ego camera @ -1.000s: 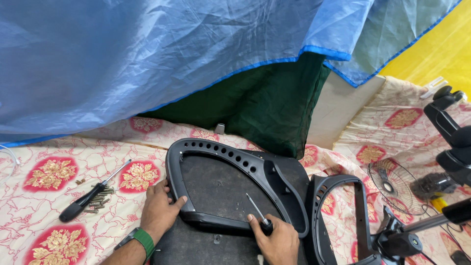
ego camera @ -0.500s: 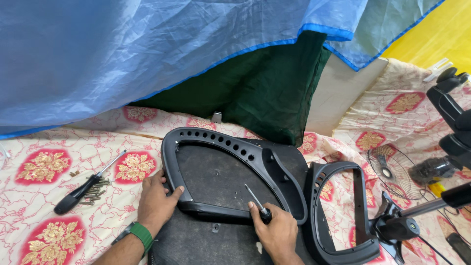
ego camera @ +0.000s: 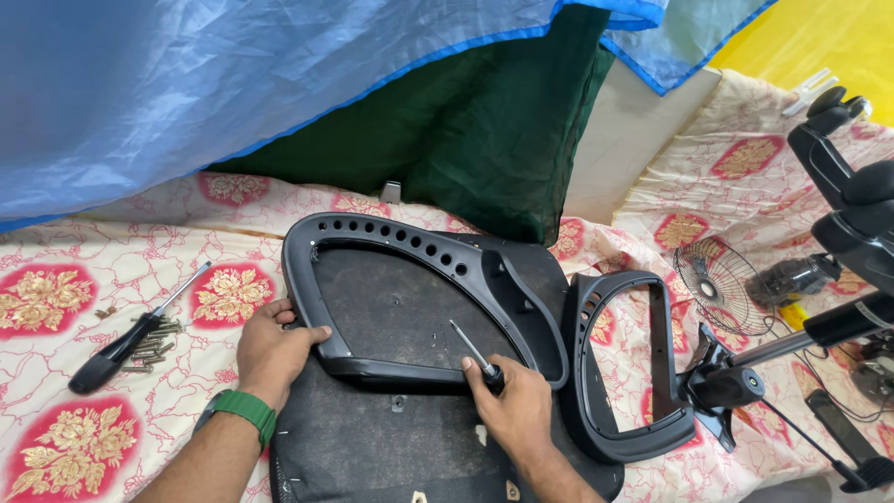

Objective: The person uses a screwdriver to remove screws from a black plastic frame attached to a cushioned seat. They unscrew multiple fasteners, detach the frame, and set it aside, leaving the seat base exposed.

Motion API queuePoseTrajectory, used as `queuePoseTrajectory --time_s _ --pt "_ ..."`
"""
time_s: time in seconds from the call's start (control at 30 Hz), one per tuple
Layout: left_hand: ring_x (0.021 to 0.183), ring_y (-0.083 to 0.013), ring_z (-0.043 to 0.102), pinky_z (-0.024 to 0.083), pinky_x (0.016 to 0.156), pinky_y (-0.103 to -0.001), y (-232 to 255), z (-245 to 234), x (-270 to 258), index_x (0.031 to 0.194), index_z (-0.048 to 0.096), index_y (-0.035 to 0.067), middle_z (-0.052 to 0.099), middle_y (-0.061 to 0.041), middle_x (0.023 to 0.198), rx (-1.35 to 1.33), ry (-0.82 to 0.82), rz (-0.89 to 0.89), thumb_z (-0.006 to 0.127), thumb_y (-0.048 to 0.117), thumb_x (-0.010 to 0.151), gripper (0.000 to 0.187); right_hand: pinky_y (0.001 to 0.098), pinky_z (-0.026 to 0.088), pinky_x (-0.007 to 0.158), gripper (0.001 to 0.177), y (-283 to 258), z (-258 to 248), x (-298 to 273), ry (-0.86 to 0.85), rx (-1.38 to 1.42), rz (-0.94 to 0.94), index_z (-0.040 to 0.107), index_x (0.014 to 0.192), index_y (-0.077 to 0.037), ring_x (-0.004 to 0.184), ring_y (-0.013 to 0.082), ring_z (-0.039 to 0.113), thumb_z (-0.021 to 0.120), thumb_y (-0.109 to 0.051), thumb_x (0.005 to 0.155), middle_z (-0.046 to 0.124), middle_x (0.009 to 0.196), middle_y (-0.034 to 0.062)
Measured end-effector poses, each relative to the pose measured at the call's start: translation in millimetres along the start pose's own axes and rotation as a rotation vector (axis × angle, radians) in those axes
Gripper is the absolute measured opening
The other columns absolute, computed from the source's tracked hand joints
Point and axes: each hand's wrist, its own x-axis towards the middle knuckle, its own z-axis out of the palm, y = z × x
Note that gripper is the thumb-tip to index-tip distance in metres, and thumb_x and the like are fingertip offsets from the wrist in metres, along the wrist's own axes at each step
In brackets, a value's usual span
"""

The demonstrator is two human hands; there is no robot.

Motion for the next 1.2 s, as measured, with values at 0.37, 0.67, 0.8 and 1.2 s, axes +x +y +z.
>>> queuePoseTrajectory --time_s 0.37,0.67,0.8,1.2 --pt "0.102 -0.0220 0.072 0.061 0.083 -0.036 -0.5 -3.0 -5.9 0.144 0.041 -0.001 0.068 -0.014 0.126 -0.570 -0.221 0.000 0.072 0.004 0.080 0.071 0.0338 0.044 0.052 0.045 0.3 -1.8 1.6 -0.008 0.090 0.250 0.083 0.083 -0.006 0.046 0.0162 0.057 0.072 -0.049 0.089 0.058 0.047 0.0077" --pt "0.119 -0.0211 0.063 0.056 0.094 -0.033 -11.7 5.1 -37.0 0.159 0.020 0.014 0.054 -0.014 0.135 -0.597 -0.263 0.168 0.063 -0.009 0.085 0.089 0.0300 0.047 0.050 0.032 -3.1 0.7 11.1 -0.153 0.243 0.328 0.083 0.088 -0.006 0.045 0.0116 0.058 0.073 -0.036 0.089 0.063 0.053 0.0032" --pt "0.120 -0.0211 0.063 0.056 0.093 -0.032 -15.7 8.7 -36.0 0.160 0.017 0.014 0.053 -0.012 0.133 -0.556 -0.242 0.164 0.061 -0.012 0.084 0.091 0.0286 0.045 0.047 0.030 9.3 -5.5 28.9 -0.316 0.391 0.305 0.075 0.096 0.005 0.047 0.0137 0.058 0.075 -0.025 0.092 0.064 0.063 0.0097" --pt "0.075 -0.0175 0.073 0.059 0.065 -0.027 -4.0 13.4 -28.2 0.126 0.054 -0.005 0.072 -0.012 0.093 -0.501 -0.070 0.036 0.075 0.013 0.090 0.046 0.0251 0.055 0.074 0.057 26.6 -2.6 53.0 -0.137 0.681 0.167 0.065 0.137 0.000 0.079 0.0140 0.068 0.068 0.007 0.081 0.066 0.109 0.0087"
